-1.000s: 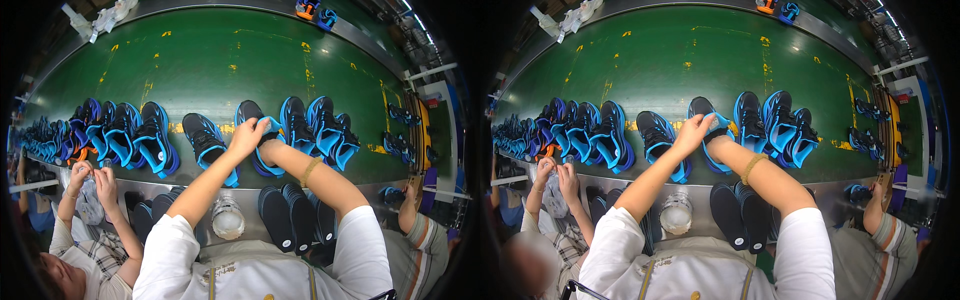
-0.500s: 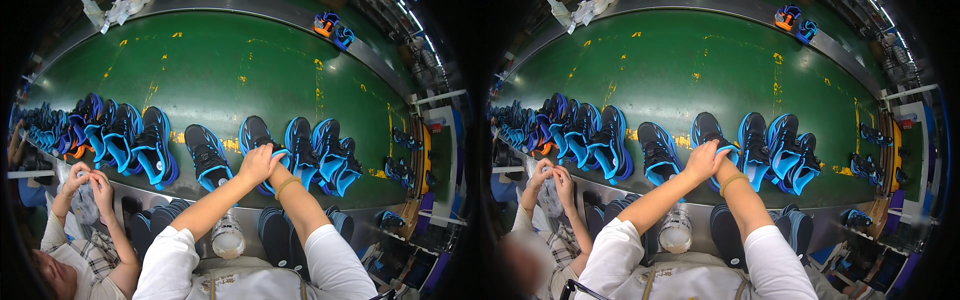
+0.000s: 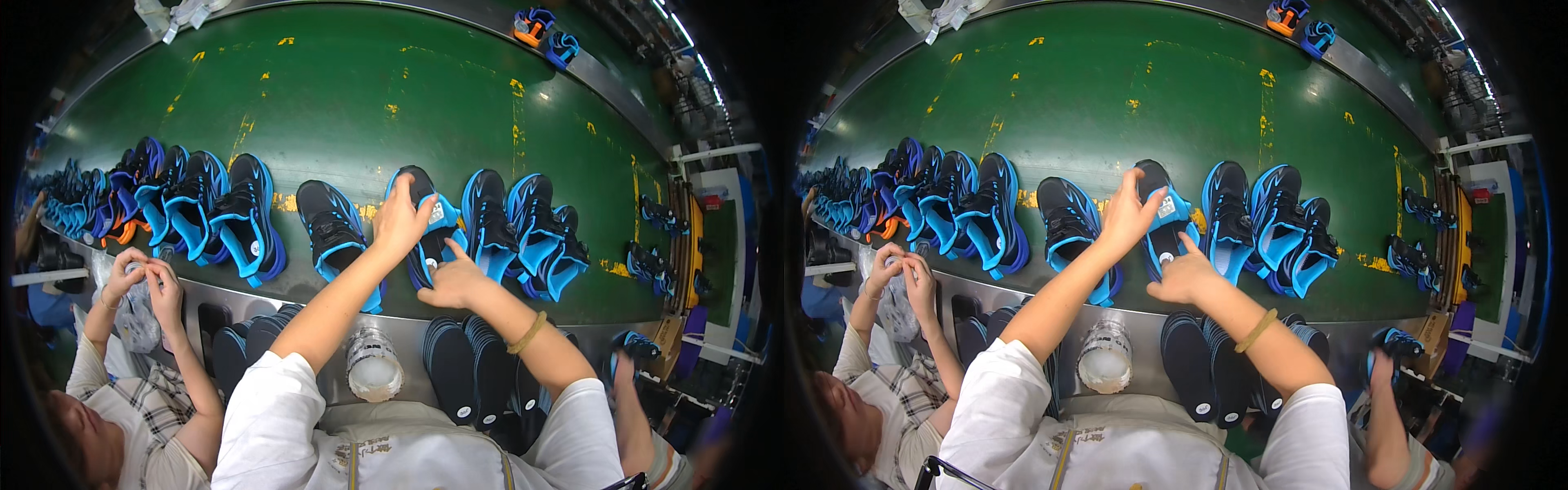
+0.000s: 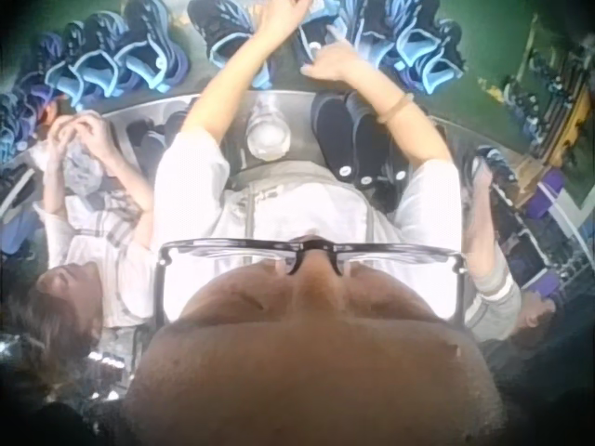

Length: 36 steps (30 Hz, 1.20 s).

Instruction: The person takes a shoe from the assembly line, inserts a black insole into it by hand, and places the shoe back onto the conveyor belt.

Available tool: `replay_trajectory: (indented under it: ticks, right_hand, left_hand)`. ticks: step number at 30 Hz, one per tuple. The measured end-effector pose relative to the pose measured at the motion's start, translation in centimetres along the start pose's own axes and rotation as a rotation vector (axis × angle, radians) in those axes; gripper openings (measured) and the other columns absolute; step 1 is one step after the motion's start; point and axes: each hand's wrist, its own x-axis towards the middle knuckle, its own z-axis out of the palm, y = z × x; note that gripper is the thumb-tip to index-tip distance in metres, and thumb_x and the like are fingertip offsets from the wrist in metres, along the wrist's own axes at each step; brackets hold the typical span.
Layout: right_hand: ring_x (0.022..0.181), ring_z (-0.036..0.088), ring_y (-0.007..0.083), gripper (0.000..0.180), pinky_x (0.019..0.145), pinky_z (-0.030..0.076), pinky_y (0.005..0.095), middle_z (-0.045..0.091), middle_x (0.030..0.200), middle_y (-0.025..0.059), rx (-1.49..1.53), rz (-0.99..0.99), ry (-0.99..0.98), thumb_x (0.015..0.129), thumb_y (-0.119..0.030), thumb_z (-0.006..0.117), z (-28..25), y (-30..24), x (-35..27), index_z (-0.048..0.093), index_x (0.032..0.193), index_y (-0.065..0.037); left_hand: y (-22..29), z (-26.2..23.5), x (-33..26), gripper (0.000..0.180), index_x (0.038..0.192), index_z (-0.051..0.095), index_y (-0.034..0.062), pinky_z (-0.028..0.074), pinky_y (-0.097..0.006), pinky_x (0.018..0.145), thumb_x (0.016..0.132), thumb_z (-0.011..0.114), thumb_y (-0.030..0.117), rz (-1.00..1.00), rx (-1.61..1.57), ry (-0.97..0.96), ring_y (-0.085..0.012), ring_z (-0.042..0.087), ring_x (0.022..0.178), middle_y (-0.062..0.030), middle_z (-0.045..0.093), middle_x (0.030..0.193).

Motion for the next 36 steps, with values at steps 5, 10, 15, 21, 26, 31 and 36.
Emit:
replay_trajectory:
  ticks: [5, 10, 15, 21, 26, 31, 36]
  right_hand:
    - [0.08, 0.053, 0.0271, 0.015, 0.089, 0.035, 0.0417, 0.054, 0.077, 0.0107, 0.291, -0.125, 1.101, 0.067, -0.009, 0.061, 4.3, -1.0, -2.5, 0.053, 0.079, -0.003]
    - [0.086, 0.052, 0.0236, 0.018, 0.078, 0.036, 0.0384, 0.053, 0.092, 0.0057, 0.35, -0.026, 1.102, 0.071, -0.01, 0.063, 9.0, -2.7, -5.8, 0.056, 0.087, -0.005]
    - [0.089, 0.051, 0.0287, 0.022, 0.076, 0.043, 0.0375, 0.053, 0.094, 0.01, 0.493, -0.075, 1.192, 0.072, -0.006, 0.061, 9.0, -3.3, -5.3, 0.057, 0.093, -0.002]
    - [0.095, 0.051, 0.0313, 0.027, 0.081, 0.043, 0.0363, 0.052, 0.102, 0.0141, 0.569, -0.049, 1.211, 0.074, -0.007, 0.059, 6.5, -3.9, -4.3, 0.055, 0.1, 0.0]
    - [0.099, 0.049, 0.0349, 0.031, 0.084, 0.04, 0.0405, 0.048, 0.111, 0.018, 0.628, 0.098, 1.218, 0.073, -0.01, 0.06, 9.4, -3.1, -10.4, 0.054, 0.103, -0.001]
    - [0.1, 0.048, 0.0383, 0.039, 0.083, 0.04, 0.0421, 0.046, 0.114, 0.0213, 0.425, 0.484, 1.101, 0.074, -0.017, 0.061, 18.3, -3.1, -18.4, 0.053, 0.11, -0.008]
    - [0.101, 0.046, 0.0457, 0.059, 0.083, 0.041, 0.0437, 0.035, 0.122, 0.0311, 0.723, 0.647, 0.778, 0.077, -0.031, 0.06, 24.3, -7.0, -22.3, 0.038, 0.128, -0.011]
  left_hand:
    - [0.3, -1.1, -0.4, 0.028, 0.085, 0.048, 0.0079, 0.039, -0.035, 0.053, 0.065, 0.065, 0.018, 0.71, 0.473, 0.106, -0.0236, 0.05, 0.061, -0.0072, 0.042, 0.071]
    - [1.9, -2.5, -3.8, 0.026, 0.08, 0.046, 0.0103, 0.038, -0.032, 0.056, 0.065, 0.064, 0.022, 0.744, 0.715, -0.095, -0.0199, 0.048, 0.065, -0.0051, 0.042, 0.073]
    - [0.9, -3.2, -3.1, 0.014, 0.078, 0.048, 0.0111, 0.039, -0.029, 0.052, 0.067, 0.052, 0.018, 0.859, 0.88, -0.059, -0.0163, 0.048, 0.062, -0.0027, 0.043, 0.072]
    - [0.7, -2.4, 0.1, 0.012, 0.083, 0.051, 0.009, 0.043, -0.032, 0.051, 0.075, 0.051, 0.017, 0.897, 1.196, -0.252, -0.0196, 0.054, 0.062, -0.0058, 0.048, 0.072]
    - [0.8, -3.2, 1.2, 0.008, 0.081, 0.051, 0.0063, 0.044, -0.031, 0.054, 0.076, 0.051, 0.013, 0.831, 0.982, -0.405, -0.0198, 0.055, 0.063, -0.008, 0.051, 0.075]
    - [4.2, -6.3, -0.3, 0.017, 0.068, 0.05, 0.0017, 0.04, -0.027, 0.051, 0.078, 0.049, 0.015, 0.026, -0.111, -0.308, -0.0138, 0.05, 0.054, -0.0085, 0.057, 0.067]
    - [5.4, -7.1, -2.6, 0.022, 0.059, 0.043, 0.0067, 0.024, -0.023, 0.04, 0.079, 0.046, 0.015, -0.233, -0.978, -0.035, -0.0089, 0.03, 0.041, -0.0019, 0.044, 0.054]
